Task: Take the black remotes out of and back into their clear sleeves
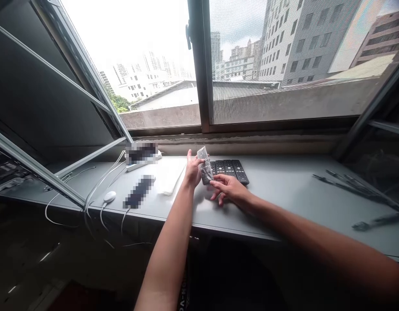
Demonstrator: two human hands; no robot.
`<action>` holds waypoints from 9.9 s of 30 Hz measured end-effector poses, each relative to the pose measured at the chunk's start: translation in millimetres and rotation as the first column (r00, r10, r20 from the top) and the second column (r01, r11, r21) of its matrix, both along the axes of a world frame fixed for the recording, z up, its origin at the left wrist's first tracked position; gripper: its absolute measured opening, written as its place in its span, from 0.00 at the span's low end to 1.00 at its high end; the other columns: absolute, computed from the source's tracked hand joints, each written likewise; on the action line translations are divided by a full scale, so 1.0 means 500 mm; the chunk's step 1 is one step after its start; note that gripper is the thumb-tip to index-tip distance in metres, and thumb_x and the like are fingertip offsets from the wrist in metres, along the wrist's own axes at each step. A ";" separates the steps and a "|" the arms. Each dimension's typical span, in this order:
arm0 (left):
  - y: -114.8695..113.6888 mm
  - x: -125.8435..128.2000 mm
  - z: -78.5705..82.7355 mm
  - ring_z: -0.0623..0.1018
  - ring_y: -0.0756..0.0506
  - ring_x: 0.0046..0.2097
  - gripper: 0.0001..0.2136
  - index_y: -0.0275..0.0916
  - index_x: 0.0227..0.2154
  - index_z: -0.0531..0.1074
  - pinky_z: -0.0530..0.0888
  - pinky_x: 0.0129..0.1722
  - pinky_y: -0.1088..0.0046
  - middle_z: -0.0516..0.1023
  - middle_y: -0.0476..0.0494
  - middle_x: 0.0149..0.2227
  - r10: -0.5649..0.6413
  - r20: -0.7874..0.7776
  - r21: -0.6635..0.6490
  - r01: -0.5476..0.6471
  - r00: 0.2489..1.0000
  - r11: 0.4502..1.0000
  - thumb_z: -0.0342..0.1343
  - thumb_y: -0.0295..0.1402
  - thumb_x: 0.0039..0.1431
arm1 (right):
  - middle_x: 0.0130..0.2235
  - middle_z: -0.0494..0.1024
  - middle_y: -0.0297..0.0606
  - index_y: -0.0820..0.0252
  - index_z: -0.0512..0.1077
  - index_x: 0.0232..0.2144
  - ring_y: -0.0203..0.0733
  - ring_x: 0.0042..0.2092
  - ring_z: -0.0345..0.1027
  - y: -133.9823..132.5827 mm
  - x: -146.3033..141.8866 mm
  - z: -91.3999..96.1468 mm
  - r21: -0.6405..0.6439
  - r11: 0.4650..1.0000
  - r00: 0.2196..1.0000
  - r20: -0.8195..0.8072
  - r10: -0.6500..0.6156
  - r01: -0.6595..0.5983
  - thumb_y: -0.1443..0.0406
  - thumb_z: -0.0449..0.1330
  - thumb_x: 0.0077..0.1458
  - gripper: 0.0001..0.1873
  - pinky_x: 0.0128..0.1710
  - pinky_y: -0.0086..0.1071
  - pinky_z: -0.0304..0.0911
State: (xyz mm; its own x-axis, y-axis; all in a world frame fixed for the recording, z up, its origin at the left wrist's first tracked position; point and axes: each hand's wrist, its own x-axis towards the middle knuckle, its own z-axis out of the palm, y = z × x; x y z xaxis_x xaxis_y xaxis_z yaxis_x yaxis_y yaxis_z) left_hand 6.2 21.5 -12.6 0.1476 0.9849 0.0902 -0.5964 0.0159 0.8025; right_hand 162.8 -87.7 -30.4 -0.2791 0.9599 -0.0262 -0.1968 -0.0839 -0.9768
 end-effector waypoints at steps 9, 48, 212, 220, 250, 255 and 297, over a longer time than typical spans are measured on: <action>0.005 -0.023 0.010 0.80 0.43 0.65 0.53 0.48 0.80 0.29 0.78 0.63 0.62 0.81 0.37 0.62 0.104 0.027 -0.004 -0.104 0.994 0.995 0.59 0.21 0.63 | 0.35 0.87 0.44 0.62 0.81 0.38 0.36 0.24 0.77 -0.006 0.012 0.007 0.067 0.993 0.994 0.056 0.096 -0.100 0.50 0.76 0.59 0.21 0.19 0.25 0.68; -0.042 -0.006 0.023 0.79 0.28 0.64 0.27 0.34 0.54 0.80 0.72 0.69 0.45 0.81 0.29 0.63 -0.440 -0.158 0.050 0.452 0.884 0.891 0.55 0.54 0.71 | 0.32 0.82 0.37 0.59 0.72 0.37 0.36 0.25 0.71 -0.015 0.023 0.017 -0.029 0.984 0.975 -0.146 0.170 -0.176 0.52 0.75 0.60 0.21 0.22 0.29 0.68; 0.000 -0.004 0.012 0.84 0.41 0.58 0.15 0.32 0.54 0.80 0.76 0.66 0.63 0.86 0.31 0.54 -0.216 0.049 -0.047 0.218 0.975 0.975 0.53 0.35 0.77 | 0.33 0.88 0.44 0.64 0.76 0.66 0.46 0.30 0.84 -0.015 0.108 0.096 -0.098 0.847 0.809 0.256 0.529 -0.522 0.48 0.70 0.66 0.36 0.24 0.27 0.73; 0.022 -0.038 0.004 0.83 0.43 0.60 0.15 0.34 0.55 0.79 0.76 0.63 0.67 0.84 0.34 0.58 -0.084 0.133 -0.072 0.094 0.988 0.993 0.52 0.36 0.77 | 0.37 0.89 0.47 0.64 0.76 0.67 0.44 0.31 0.84 -0.020 0.102 0.108 -0.123 0.799 0.755 0.271 0.597 -0.588 0.48 0.71 0.65 0.37 0.25 0.26 0.73; 0.088 -0.324 0.084 0.77 0.47 0.31 0.11 0.36 0.36 0.85 0.69 0.31 0.73 0.84 0.40 0.33 0.254 -0.825 0.131 -0.267 0.505 0.955 0.73 0.32 0.48 | 0.56 0.85 0.58 0.65 0.79 0.56 0.49 0.38 0.88 -0.021 0.067 0.059 -0.125 0.865 0.849 0.170 0.501 -0.486 0.48 0.68 0.68 0.27 0.24 0.27 0.73; 0.100 -0.352 0.059 0.75 0.46 0.31 0.10 0.36 0.32 0.84 0.70 0.33 0.70 0.81 0.42 0.29 0.205 -0.924 0.123 -0.255 0.324 0.959 0.73 0.37 0.48 | 0.56 0.85 0.60 0.66 0.79 0.55 0.50 0.38 0.87 -0.019 0.065 0.056 -0.170 0.868 0.854 0.171 0.492 -0.466 0.49 0.70 0.67 0.27 0.23 0.28 0.74; 0.046 -0.008 -0.046 0.78 0.45 0.33 0.17 0.43 0.39 0.83 0.71 0.44 0.68 0.85 0.44 0.34 0.474 -0.561 0.431 -0.249 0.679 0.867 0.52 0.43 0.77 | 0.30 0.75 0.35 0.59 0.74 0.49 0.36 0.28 0.71 0.018 0.073 0.064 -0.368 0.930 0.886 -0.435 -0.159 -0.014 0.60 0.61 0.74 0.09 0.22 0.24 0.73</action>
State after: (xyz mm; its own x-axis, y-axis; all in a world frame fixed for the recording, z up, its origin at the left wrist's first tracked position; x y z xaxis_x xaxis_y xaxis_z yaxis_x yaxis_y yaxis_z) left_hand 2.1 44.4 -35.5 -0.0829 0.9105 0.4051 0.1453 -0.3912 0.9088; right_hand 199.4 -78.9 1.6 -0.2728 0.9281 -0.2533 -0.6257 -0.3712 -0.6861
